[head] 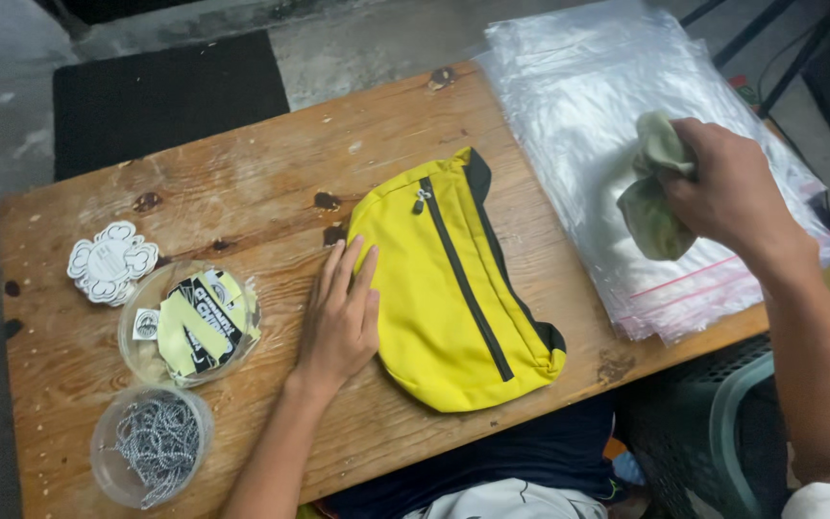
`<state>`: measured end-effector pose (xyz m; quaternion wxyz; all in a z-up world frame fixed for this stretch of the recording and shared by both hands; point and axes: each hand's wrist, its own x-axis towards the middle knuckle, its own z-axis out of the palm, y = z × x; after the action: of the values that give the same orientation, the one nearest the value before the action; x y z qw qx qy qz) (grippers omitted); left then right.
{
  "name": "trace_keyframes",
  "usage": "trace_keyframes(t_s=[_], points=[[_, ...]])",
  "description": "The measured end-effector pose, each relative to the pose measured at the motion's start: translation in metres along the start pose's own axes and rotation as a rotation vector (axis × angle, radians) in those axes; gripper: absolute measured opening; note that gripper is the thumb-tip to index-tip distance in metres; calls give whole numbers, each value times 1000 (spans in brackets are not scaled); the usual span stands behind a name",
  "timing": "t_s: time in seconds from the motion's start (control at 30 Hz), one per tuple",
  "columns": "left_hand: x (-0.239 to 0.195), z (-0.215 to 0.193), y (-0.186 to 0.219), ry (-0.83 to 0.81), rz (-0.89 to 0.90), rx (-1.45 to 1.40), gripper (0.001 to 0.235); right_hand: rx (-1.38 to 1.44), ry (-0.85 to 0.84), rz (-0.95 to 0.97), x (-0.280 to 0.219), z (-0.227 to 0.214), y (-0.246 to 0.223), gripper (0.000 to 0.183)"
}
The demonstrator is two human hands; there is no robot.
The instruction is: The person wipes a yellow bag with a cloth, attaches a cartoon sticker to the zipper, and places the bag into a clear plastic bag. They then insert a label into the plastic bag and seal it.
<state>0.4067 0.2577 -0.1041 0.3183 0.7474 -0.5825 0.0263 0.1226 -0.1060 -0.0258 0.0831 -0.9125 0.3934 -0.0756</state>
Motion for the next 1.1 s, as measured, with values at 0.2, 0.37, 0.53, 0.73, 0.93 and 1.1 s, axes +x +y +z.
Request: trace_keyframes(t_s=[0.2, 0.37, 0.53, 0.73, 0.93, 1.1], points=[[0, -3, 3, -109, -25, 98, 50, 138, -329, -502, -51, 17, -197, 87], [-7, 2, -10, -284, -75, 124, 85, 162, -150, -1093, -73, 117, -233, 80], [1, -5, 1, -371, -146, 129, 80, -69, 30, -1142, -7, 115, -228, 53], [-5, -2, -1, -218, -40, 97, 59, -337, 410, -813, 68, 140, -219, 22], [-9, 1, -1, -164, -82, 120, 61, -84, -6, -581, 27, 89, -263, 74], [-16, 20, -16, -175, -29, 177, 44, -164, 50, -1032, -5, 113, -242, 54]])
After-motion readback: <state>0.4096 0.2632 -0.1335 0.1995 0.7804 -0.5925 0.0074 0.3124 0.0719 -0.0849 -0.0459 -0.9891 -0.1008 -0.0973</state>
